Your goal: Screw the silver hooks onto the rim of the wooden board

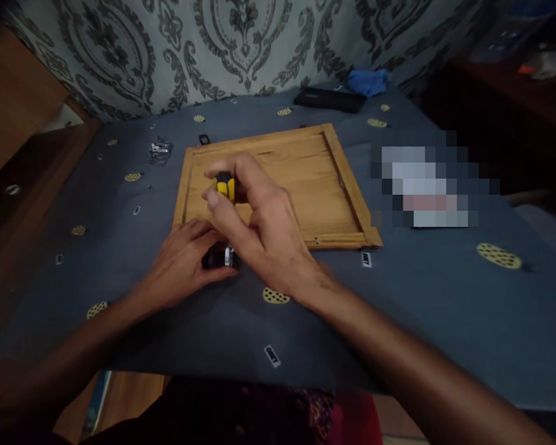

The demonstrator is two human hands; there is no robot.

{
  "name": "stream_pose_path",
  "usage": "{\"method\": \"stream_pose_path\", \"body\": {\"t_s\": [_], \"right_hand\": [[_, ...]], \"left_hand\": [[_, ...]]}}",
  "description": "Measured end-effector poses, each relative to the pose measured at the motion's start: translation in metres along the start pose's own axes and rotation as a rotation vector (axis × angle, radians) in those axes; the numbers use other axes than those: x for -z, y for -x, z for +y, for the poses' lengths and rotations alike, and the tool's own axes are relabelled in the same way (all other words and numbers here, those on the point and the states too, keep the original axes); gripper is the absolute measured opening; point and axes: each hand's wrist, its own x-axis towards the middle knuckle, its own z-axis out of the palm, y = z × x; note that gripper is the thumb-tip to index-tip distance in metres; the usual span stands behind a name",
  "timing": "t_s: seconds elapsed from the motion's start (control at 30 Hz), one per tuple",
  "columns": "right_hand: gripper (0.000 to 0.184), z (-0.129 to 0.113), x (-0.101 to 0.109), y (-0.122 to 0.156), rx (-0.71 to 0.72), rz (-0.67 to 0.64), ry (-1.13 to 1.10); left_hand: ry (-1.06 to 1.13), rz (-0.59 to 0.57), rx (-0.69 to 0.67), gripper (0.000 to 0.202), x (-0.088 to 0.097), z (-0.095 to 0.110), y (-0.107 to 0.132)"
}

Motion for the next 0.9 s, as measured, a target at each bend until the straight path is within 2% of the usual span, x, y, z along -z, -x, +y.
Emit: {"method": "stream_pose_path", "body": {"t_s": [0.07, 0.13, 0.27, 0.33, 0.4, 0.53, 0.6, 0.73, 0.9], "right_hand": [[0.011, -0.001, -0.008, -0.005, -0.063, -0.035, -0.109], [0.004, -0.001, -0.018, -0.011, -0.092, -0.026, -0.164], [0.037, 0.0, -0.036, -0.022, -0.139, 0.091, -0.344], [0.047, 0.001, -0.041, -0.025, -0.163, 0.116, -0.413], [0.053, 0.001, -0.042, -0.027, -0.181, 0.067, -0.465], [0.06, 0.001, -0.038, -0.033, -0.204, -0.134, -0.546], [0.062, 0.003, -0.035, -0.035, -0.189, -0.18, -0.536], [0.06, 0.005, -0.034, -0.037, -0.118, -0.196, -0.462], [0.061, 0.001, -0.035, -0.034, -0.166, -0.157, -0.522]], "left_hand": [[-0.003, 0.004, 0.0, 0.041, 0.0, 0.0, 0.0], [0.001, 0.008, -0.006, 0.04, 0.0, -0.001, 0.0], [-0.003, 0.005, -0.012, 0.039, -0.001, -0.002, 0.0], [-0.003, 0.011, -0.02, 0.04, -0.001, -0.002, 0.0], [0.003, 0.015, -0.025, 0.041, -0.001, -0.002, 0.0], [0.017, 0.01, -0.021, 0.041, 0.0, -0.001, 0.0], [0.013, 0.008, -0.015, 0.04, 0.0, -0.001, 0.0], [-0.007, 0.008, -0.016, 0.041, 0.0, -0.001, 0.001], [-0.008, 0.016, -0.03, 0.042, 0.0, -0.002, 0.0]]}}
